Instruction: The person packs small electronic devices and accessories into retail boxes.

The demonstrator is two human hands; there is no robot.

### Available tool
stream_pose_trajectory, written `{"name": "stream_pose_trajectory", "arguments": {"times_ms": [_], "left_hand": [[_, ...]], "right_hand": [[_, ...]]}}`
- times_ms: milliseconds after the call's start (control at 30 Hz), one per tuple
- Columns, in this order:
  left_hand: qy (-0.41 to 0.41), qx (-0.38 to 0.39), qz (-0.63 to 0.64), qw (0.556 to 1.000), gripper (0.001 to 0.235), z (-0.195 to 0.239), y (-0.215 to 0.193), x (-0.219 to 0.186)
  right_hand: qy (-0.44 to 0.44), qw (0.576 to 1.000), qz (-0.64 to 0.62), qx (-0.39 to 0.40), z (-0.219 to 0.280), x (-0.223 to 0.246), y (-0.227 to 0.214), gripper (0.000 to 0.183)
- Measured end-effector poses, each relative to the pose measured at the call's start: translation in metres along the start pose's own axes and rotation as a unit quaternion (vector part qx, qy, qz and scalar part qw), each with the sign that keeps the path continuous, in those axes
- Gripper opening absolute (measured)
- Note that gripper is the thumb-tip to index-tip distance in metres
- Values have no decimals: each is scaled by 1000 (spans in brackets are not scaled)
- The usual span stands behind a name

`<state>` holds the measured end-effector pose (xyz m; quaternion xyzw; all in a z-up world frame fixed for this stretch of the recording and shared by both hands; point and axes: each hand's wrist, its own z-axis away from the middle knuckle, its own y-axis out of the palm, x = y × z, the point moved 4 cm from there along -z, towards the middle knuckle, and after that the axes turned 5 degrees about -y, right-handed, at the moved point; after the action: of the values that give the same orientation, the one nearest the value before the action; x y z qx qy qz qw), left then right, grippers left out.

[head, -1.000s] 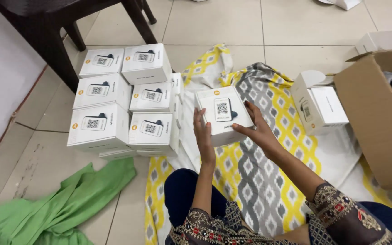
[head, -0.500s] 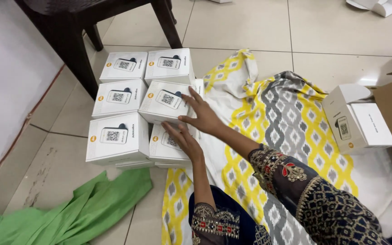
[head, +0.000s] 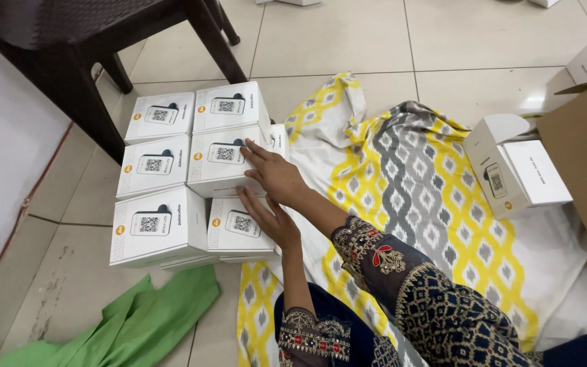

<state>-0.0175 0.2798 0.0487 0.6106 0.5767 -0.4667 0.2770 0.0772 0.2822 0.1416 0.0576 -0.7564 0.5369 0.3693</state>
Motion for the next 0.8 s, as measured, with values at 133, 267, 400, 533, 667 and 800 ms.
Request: {"name": "stream_pose_trajectory", "arguments": {"times_ms": [133, 267, 400, 533, 667, 800], "left_hand": [[104, 7, 47, 993, 49, 25, -6, -50], [149, 110, 47, 982, 48, 65, 16, -93], [179, 283, 61, 940, 49, 127, 64, -115], [182, 398, 49, 898, 53, 202, 128, -129], [122, 485, 74, 863, 56, 279, 211, -123], [-147, 591, 76, 790, 72, 332, 295, -119]], "right_hand": [[-103, 990, 53, -81, 50, -22, -19, 63], [-81, 991, -24, -107, 156, -66, -73, 57], [30, 995, 36, -92, 264, -175, -96, 63], [82, 987, 36, -135, 346, -238, -153, 57], [184, 933, 108, -290, 392, -299, -205, 61], [271, 853, 157, -417, 418, -378, -234, 87]]}}
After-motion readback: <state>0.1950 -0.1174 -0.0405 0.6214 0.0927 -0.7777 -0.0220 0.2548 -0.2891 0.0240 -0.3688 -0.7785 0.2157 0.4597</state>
